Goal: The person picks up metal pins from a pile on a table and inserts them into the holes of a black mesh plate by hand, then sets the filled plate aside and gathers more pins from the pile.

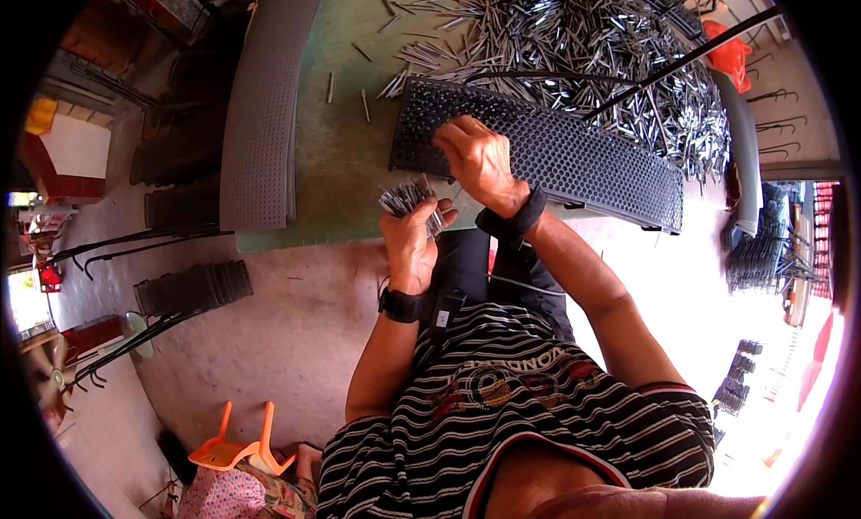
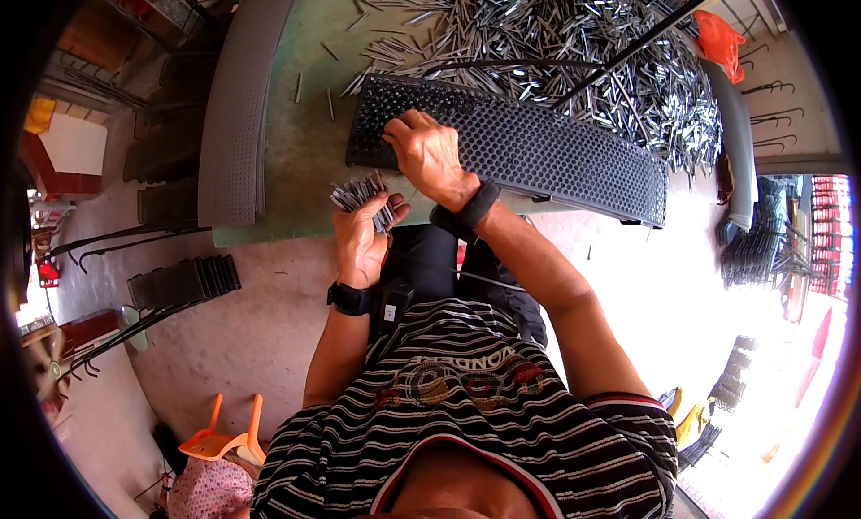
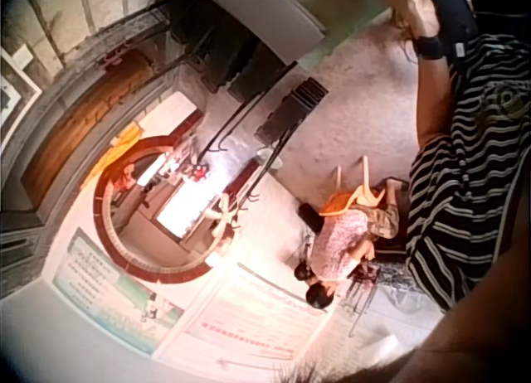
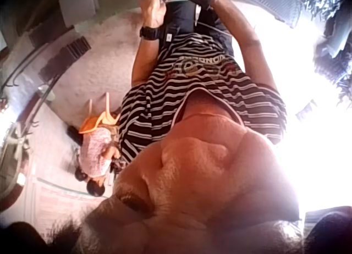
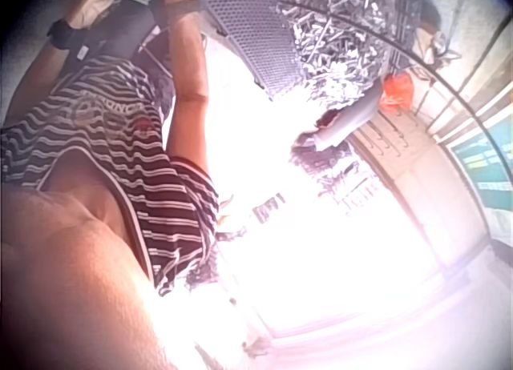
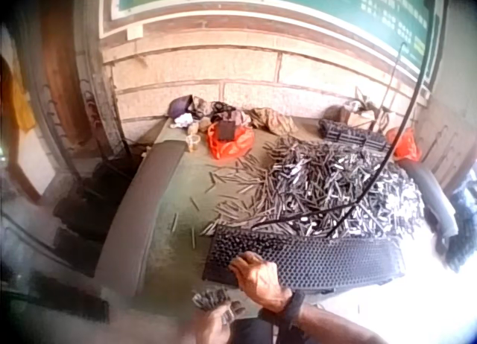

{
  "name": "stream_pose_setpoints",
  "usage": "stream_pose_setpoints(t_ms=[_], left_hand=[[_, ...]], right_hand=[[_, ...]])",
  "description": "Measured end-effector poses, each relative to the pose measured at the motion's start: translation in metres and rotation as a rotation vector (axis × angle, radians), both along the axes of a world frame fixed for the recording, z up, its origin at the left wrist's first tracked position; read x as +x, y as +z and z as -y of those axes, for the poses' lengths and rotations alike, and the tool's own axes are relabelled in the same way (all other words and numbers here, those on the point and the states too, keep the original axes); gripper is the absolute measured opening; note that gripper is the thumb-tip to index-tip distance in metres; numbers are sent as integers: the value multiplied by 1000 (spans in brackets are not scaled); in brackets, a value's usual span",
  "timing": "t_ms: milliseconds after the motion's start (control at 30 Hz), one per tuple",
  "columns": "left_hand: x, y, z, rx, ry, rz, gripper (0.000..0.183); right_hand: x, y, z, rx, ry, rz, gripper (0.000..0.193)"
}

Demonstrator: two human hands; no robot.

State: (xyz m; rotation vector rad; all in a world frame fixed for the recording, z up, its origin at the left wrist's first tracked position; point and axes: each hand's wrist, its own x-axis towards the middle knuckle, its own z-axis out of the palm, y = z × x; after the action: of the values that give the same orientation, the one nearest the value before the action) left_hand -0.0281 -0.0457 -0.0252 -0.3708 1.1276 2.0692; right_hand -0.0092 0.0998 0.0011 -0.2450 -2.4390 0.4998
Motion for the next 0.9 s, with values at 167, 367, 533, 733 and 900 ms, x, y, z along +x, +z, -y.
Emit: stream_pose_setpoints(t_ms=[167, 367, 533, 733, 900], left_hand=[[0, 5, -1, -15, -14, -3, 18], [2, 11, -7, 0, -57, -31, 18], [2, 7, -6, 27, -10, -19, 24], [1, 7, -4, -11, 3, -65, 17], [-1, 6, -2, -9, 14, -47, 18]], right_hand=[[3, 11, 4, -61, -104, 46, 8], [21, 10, 5, -602, 41, 297, 11], [14, 24, 10, -749, -59, -12, 9], [3, 1, 16, -642, -42, -182, 10], [5, -9, 8, -297, 27, -80, 7]])
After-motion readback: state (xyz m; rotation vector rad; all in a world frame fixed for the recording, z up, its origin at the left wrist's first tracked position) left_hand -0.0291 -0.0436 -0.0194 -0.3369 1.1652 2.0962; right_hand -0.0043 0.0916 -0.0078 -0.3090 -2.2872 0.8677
